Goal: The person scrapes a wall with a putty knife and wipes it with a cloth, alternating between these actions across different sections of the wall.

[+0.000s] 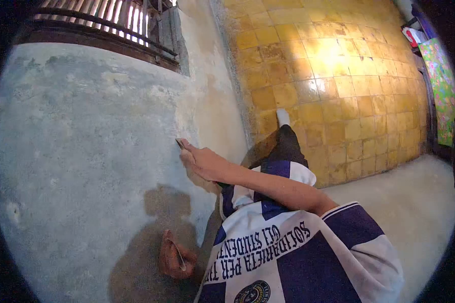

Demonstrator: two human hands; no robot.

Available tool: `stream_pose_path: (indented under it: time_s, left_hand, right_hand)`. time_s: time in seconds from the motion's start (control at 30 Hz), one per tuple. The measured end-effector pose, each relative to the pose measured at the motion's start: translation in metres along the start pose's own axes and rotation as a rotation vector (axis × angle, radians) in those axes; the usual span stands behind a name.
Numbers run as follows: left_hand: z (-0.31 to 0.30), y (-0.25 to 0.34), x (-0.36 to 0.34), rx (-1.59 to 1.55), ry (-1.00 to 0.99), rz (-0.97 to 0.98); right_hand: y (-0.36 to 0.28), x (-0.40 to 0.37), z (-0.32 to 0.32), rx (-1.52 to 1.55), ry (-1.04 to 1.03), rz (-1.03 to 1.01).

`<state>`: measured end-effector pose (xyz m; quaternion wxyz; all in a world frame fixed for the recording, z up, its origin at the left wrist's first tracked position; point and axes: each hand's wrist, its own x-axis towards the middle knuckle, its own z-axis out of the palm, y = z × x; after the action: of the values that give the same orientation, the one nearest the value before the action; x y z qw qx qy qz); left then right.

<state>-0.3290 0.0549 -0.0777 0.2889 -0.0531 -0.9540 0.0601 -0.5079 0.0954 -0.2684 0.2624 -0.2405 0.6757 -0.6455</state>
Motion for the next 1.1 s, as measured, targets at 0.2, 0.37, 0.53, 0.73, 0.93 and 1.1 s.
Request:
stream_pose_path:
  time_s: [0.2, 0.37, 0.53, 0.73, 0.93, 1.1]
  left_hand:
    - [-0.007, 0.018, 0.008, 0.103, -0.065, -0.131]
    - [0.0, 0.008, 0.001, 0.095, 0.051, -0.047]
    - [-0.011, 0.02, 0.011, 0.117, -0.018, -0.062]
    - [-0.016, 0.009, -0.016, 0.127, -0.016, -0.04]
    - [-0.017, 0.009, -0.019, 0.14, -0.029, -0.065]
    - [-0.02, 0.006, -0.024, 0.154, -0.042, -0.083]
  right_hand:
    - [-0.005, 0.044, -0.049, 0.077, -0.156, 0.259]
    - [0.019, 0.016, -0.014, -0.096, 0.161, -0.318]
    - [-0.036, 0.044, -0.076, 0.013, -0.152, 0.359]
    - [-0.008, 0.018, -0.049, -0.031, -0.131, 0.075]
    - [0.025, 0.045, -0.047, -0.058, -0.062, 0.031]
    - [-0.044, 0.014, -0.076, 0.114, -0.245, 0.3]
